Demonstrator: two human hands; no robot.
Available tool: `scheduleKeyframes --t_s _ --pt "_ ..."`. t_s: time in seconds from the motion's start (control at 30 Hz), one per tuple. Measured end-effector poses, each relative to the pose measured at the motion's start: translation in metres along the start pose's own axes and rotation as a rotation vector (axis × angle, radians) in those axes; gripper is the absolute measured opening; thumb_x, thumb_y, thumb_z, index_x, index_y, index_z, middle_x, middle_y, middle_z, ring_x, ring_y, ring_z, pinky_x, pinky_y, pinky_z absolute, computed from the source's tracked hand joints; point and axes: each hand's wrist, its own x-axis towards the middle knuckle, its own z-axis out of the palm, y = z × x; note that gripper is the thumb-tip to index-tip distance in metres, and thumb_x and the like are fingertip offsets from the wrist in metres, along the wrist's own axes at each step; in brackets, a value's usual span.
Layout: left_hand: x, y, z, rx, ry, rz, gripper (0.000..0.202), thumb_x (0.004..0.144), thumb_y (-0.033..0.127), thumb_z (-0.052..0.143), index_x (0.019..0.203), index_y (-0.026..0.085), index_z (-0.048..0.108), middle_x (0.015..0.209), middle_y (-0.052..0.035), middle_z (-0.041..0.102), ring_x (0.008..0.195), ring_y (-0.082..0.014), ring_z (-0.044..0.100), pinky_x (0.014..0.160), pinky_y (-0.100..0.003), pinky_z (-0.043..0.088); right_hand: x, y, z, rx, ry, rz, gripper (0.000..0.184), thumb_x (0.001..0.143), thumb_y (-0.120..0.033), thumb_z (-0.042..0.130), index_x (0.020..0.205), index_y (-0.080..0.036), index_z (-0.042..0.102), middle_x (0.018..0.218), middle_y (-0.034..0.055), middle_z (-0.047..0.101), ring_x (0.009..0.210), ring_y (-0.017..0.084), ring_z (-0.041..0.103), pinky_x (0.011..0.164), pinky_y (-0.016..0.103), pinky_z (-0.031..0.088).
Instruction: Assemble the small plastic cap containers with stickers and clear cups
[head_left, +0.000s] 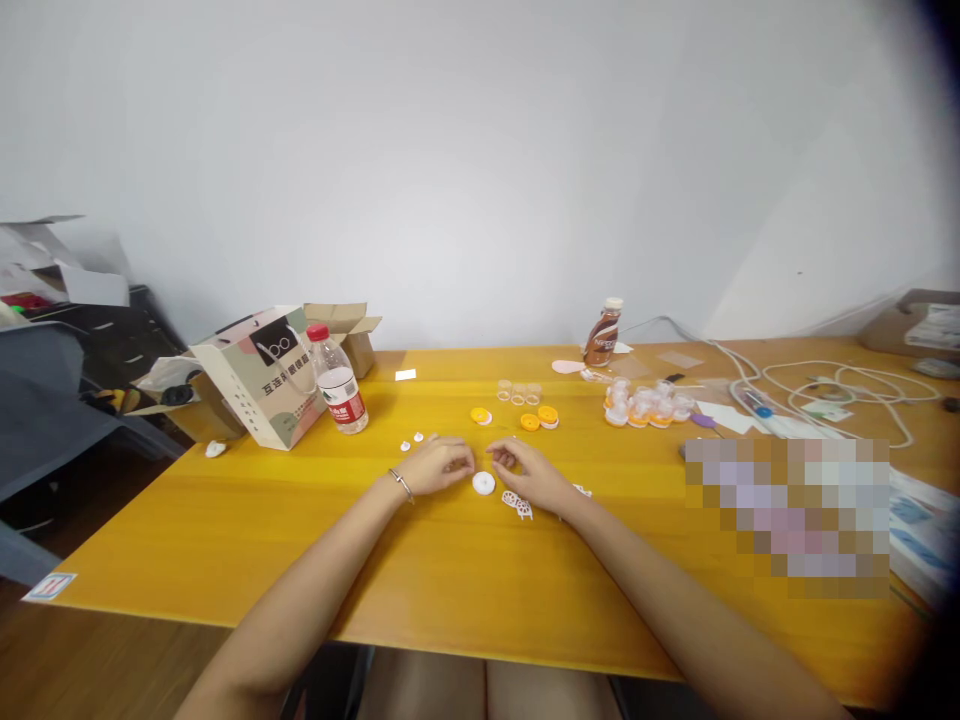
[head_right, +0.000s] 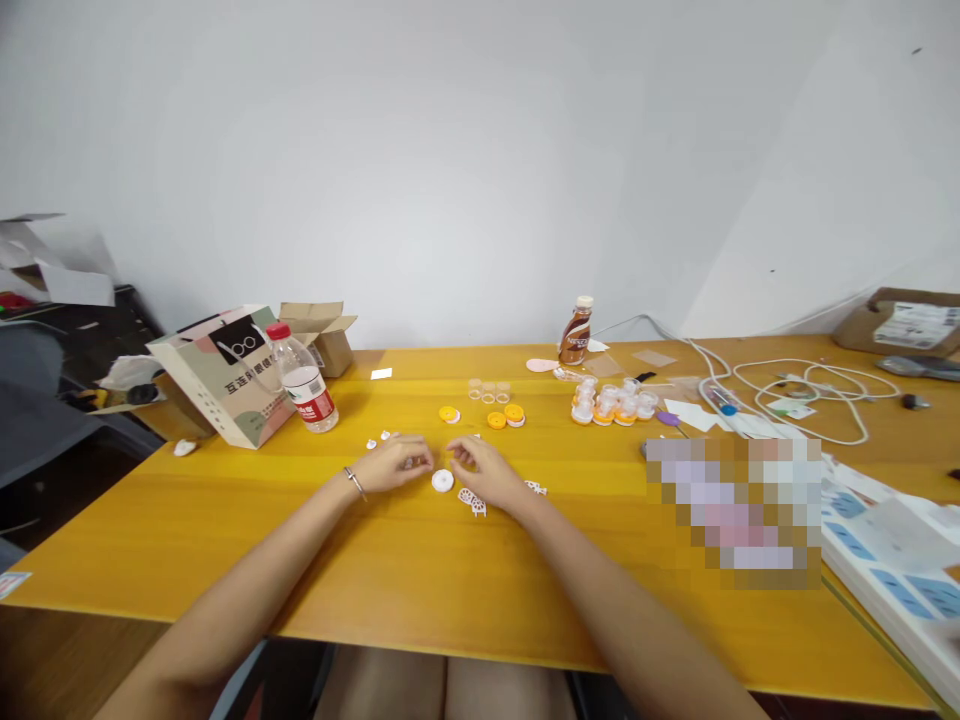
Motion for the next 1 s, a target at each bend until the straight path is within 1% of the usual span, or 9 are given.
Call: scheduleKeyframes --t_s 0.07,0.13,0.17,0.27,0.33,0.57,0.77,0.9,1.0 --pt "-0.005 -0.012 -0.009 -0.027 -0.034 -0.096 0.017 0.079 0.027 0.045 0.082 0.018 0.059 0.08 -0.002 0.06 0.07 -0.0115 0.053 0.069 -0.021 0.037 0.0 0.002 -0.002 -0.02 -0.003 0.008 0.015 0.076 -0.022 0.047 0.089 -0.018 0.054 0.08 0.0031 0.056 0.072 0.014 0.051 0.069 0.029 0.044" --pt "-0.012 -0.026 -0.019 -0.048 -0.082 -0.232 0.015 0.076 0.024 0.048 0.081 0.017 0.06 0.08 -0.0023 0.061 0.07 -0.0118 0.054 0.066 -0.02 0.038 -0.001 0.003 -0.004 -0.031 -0.004 0.012 0.014 0.076 -0.021 0.046 0.087 -0.018 0.054 0.079 0.0031 0.056 0.072 0.014 0.051 0.069 0.03 0.044" --pt "-0.016 -0.033 -0.024 -0.049 -0.098 -0.269 0.014 0.073 0.022 0.049 0.079 0.016 0.06 0.078 -0.0026 0.061 0.069 -0.0122 0.054 0.064 -0.02 0.039 -0.001 0.003 -0.004 -0.035 -0.005 0.011 0.014 0.076 -0.021 0.046 0.087 -0.018 0.054 0.079 0.0031 0.056 0.073 0.014 0.051 0.069 0.03 0.043" --pt "-0.025 -0.047 -0.031 -0.057 -0.141 -0.318 0.011 0.068 0.018 0.052 0.074 0.015 0.061 0.07 -0.0022 0.062 0.062 -0.0119 0.055 0.058 -0.019 0.039 0.0 0.003 -0.005 -0.048 -0.013 0.014 0.014 0.076 -0.021 0.045 0.086 -0.018 0.054 0.079 0.0032 0.056 0.073 0.015 0.052 0.069 0.03 0.043" --pt "-0.026 -0.05 -0.031 -0.069 -0.164 -0.326 0.01 0.066 0.02 0.055 0.072 0.015 0.062 0.069 -0.0017 0.063 0.061 -0.0118 0.055 0.056 -0.018 0.039 0.0 0.002 -0.005 -0.055 -0.02 0.02 0.013 0.077 -0.021 0.045 0.086 -0.018 0.054 0.079 0.0035 0.056 0.073 0.015 0.052 0.069 0.03 0.044" --pt "-0.019 -0.046 -0.019 -0.064 -0.18 -0.341 0.013 0.064 0.025 0.059 0.07 0.015 0.063 0.068 -0.0023 0.063 0.061 -0.0123 0.055 0.054 -0.019 0.038 -0.001 0.0 -0.007 -0.045 -0.037 0.013 0.014 0.077 -0.023 0.046 0.086 -0.018 0.055 0.081 0.0038 0.058 0.074 0.015 0.053 0.071 0.03 0.044" --pt "-0.02 -0.044 -0.022 -0.049 -0.171 -0.323 0.011 0.064 0.022 0.055 0.066 0.015 0.064 0.065 -0.0011 0.063 0.058 -0.0113 0.054 0.054 -0.019 0.036 -0.005 -0.012 -0.01 -0.064 -0.141 -0.058 0.013 0.072 -0.028 0.055 0.082 -0.02 0.057 0.083 0.0028 0.059 0.081 0.017 0.053 0.076 0.031 0.042" --pt "-0.014 -0.028 -0.02 -0.054 -0.137 -0.279 0.014 0.067 0.023 0.054 0.071 0.015 0.064 0.068 -0.0009 0.064 0.06 -0.0109 0.053 0.058 -0.019 0.037 -0.005 -0.016 -0.009 -0.11 -0.174 -0.078 0.019 0.069 -0.029 0.06 0.086 -0.021 0.058 0.087 0.003 0.059 0.083 0.018 0.053 0.077 0.031 0.041" --pt "-0.006 -0.008 -0.01 -0.093 -0.027 -0.153 0.017 0.074 0.025 0.05 0.078 0.016 0.063 0.075 -0.0015 0.063 0.065 -0.0103 0.054 0.062 -0.018 0.038 -0.004 -0.014 -0.007 -0.104 -0.182 -0.092 0.02 0.069 -0.029 0.06 0.088 -0.022 0.057 0.088 0.0032 0.06 0.083 0.018 0.054 0.077 0.031 0.041"
